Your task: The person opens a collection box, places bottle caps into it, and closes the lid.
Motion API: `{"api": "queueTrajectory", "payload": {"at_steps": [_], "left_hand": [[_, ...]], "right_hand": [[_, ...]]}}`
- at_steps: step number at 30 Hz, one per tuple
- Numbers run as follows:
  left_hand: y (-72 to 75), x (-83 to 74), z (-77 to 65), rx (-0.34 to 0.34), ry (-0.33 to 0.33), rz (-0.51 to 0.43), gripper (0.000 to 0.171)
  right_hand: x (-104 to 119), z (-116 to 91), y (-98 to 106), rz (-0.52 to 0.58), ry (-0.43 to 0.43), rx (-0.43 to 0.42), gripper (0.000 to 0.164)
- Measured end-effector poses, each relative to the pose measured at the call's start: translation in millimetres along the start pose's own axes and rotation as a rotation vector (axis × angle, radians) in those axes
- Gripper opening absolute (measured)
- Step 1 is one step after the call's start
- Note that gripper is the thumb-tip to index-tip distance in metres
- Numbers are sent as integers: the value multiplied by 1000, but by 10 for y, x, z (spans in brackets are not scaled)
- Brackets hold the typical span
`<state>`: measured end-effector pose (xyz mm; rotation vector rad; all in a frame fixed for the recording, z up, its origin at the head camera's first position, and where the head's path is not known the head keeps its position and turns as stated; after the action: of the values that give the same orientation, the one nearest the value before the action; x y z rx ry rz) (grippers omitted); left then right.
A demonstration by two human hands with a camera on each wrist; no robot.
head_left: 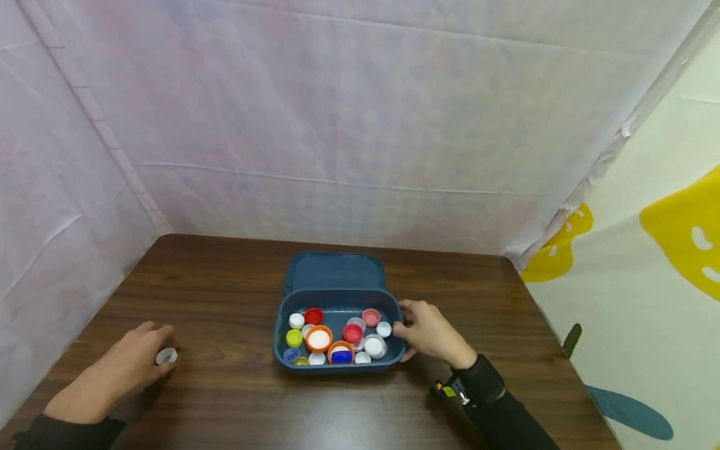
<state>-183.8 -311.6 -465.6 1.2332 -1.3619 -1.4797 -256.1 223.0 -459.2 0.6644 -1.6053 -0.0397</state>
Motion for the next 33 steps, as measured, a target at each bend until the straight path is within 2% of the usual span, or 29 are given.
{"api": "queueTrajectory", "payload": {"at_steps": [12, 15, 18, 22, 25, 31, 33], "left_hand": [[-14, 6, 50, -6, -21, 6, 22], [2, -12, 65, -42, -34, 4, 22], [36, -72, 117, -123, -68, 20, 25], [114, -236, 249, -252, -135, 55, 29], [184, -398, 362, -321, -175, 58, 31], [282, -766, 574, -404, -264, 34, 30], [308, -894, 635, -407, -291, 19, 29]], "right_hand": [[1, -4, -10, -5, 0, -4, 62], [4, -4, -12, -4, 0, -4, 62], [9, -3, -9, -5, -1, -7, 62], [13, -5, -6, -6, -10, -15, 62], [14, -7, -7, -7, -14, -17, 62], [12, -3, -17, -6, -15, -14, 61], [15, -1, -20, -6, -16, -17, 61]]}}
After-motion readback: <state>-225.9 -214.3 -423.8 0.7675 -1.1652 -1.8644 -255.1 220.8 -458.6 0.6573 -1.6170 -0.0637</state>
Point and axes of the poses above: each hand's wrist, its own z-axis towards the middle knuckle, its own y-axis out of the back of the hand, x = y × z, the point moved 2 cm from there along z, towards the middle knuckle, and after that the axes turned 8 degrees about z, right-handed, at the moved point
